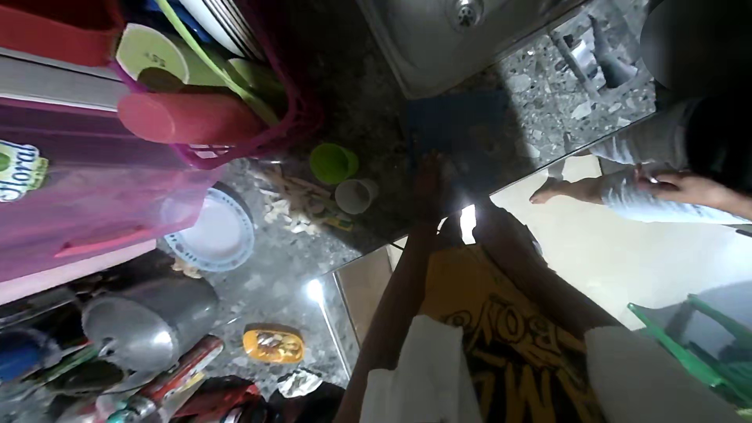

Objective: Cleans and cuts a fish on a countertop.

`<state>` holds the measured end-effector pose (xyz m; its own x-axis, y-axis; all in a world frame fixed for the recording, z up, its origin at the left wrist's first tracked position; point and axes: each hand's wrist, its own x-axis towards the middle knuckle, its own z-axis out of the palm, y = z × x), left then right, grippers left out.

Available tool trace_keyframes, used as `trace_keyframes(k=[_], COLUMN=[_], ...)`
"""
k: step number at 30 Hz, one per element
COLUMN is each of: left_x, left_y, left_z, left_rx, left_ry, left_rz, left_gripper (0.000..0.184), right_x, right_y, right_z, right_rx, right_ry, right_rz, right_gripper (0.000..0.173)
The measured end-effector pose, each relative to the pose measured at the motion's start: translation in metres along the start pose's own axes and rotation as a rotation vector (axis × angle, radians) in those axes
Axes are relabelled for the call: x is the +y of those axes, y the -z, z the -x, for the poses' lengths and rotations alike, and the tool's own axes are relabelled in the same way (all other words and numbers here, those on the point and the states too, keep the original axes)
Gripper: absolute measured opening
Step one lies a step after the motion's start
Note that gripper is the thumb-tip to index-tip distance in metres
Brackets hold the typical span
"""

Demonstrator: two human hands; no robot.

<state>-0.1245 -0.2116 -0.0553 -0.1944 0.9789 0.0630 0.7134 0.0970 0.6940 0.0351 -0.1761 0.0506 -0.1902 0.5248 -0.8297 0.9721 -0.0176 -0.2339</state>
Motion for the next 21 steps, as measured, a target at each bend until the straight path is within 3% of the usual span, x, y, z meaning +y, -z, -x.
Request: trace_keyframes(k=[5,9,13,18,21], left_x=[-0.005,-0.001,-0.004,0.002,-0.005], left_y=[-0.005,-0.002,-0.003,0.005,0.000], left_z=[-0.007,-0.010,-0.005,-0.009,-0.004], left_rx=[0.119,0.059,0.057,0.025,0.082], left_ry=[-0.058,-0.033,-0.012,0.007,-0.053], left_rz=[0.049,0.034,0.055,0.005,0.009], left_gripper=[0.045,0.045,0.046,0.046,0.047], right_x=[-0.016,-0.005,-0.017,-0.008,-0.017], right_y=[-0.002,0.000,-0.017,-0.017,-0.023], right_z=[-0.021,0.002,-0.026,-0.013,-0.028], right_rx=[0.039,-0.027,0.107,-0.004,0.016], right_ry=[-0.026,-0.058,-0.006,-0.066,-0.066], right_rz=[-0.094,-0.004,-0.106,-0.118,-0.165], right_gripper=[0.056,0.046,0.057,0.044,0.060])
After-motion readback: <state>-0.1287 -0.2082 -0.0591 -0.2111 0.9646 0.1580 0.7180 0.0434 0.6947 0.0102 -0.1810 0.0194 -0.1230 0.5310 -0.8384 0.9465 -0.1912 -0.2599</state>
